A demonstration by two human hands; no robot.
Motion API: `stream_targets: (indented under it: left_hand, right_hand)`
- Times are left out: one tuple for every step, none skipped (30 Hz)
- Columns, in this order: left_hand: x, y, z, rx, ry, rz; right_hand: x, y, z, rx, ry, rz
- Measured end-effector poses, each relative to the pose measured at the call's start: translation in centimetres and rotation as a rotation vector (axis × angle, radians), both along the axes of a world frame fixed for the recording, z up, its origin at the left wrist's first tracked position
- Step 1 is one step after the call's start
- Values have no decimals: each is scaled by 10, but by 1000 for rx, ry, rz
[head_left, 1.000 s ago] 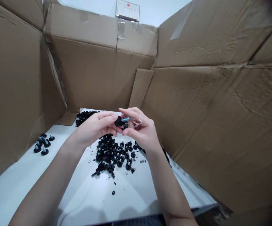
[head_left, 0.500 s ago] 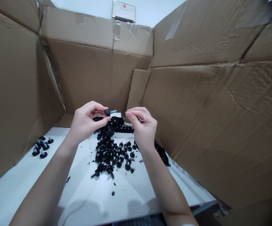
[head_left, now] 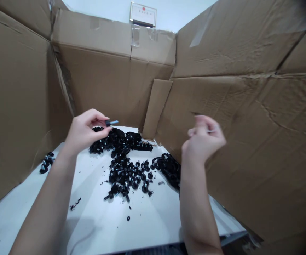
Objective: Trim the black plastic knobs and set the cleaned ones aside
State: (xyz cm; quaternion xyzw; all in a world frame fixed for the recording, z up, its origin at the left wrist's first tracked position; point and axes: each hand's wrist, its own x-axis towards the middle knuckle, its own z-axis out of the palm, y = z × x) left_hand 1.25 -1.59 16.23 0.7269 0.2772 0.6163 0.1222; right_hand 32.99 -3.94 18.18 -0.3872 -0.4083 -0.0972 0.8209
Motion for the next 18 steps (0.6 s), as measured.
stream_targets:
  left_hand:
    - [-11, 3, -1, -48, -52, 30]
    - [-21, 5, -1, -120, -98, 38]
    - [-31, 6, -1, -179, -141, 33]
    - [-38, 6, -1, -210, -192, 22]
    - [-43, 6, 0, -231, -234, -9]
    - [-44, 4, 1, -224, -280, -51]
    - [-42, 2, 3, -211, -311, -106]
    - [-38, 0, 4, -194, -328, -166]
    - [-31, -4, 5, -173, -331, -218]
    - [-24, -7, 6, -168, -312, -263]
    - [-17, -10, 7, -153, -299, -290]
    - [-10, -13, 8, -147, -277, -311]
    - [-4, -15, 9, -143, -262, -330]
    - [0, -18, 9, -138, -256, -346]
    - [4, -20, 9, -145, -252, -361]
    - [7, -22, 10, -154, -257, -377]
    - [10, -23, 10, -169, -263, -391]
    - [12, -25, 10, -184, -270, -406]
  right_hand:
    - [9, -4, 4, 95, 162, -14]
    - [18, -8, 8, 151, 250, -24]
    - [26, -11, 11, 172, 279, -32]
    - [31, -13, 14, 141, 266, -34]
    - [33, -15, 15, 103, 235, -26]
    - [32, -15, 14, 70, 193, -34]
    - [29, -13, 13, 15, 134, -41]
    - [23, -11, 10, -43, 68, -57]
    - [17, -8, 7, -106, -7, -80]
    - [12, -5, 4, -172, -91, -109]
    - [7, -3, 1, -228, -174, -146]
    - [3, -1, -2, -274, -254, -188]
    - [1, 0, -3, -311, -325, -233]
    - [0, 1, -4, -341, -382, -277]
    - [0, 2, -5, -367, -423, -315]
    - [0, 2, -5, -392, -445, -346]
    - [1, 2, -5, -418, -453, -369]
    - [1, 2, -5, -446, -451, -388]
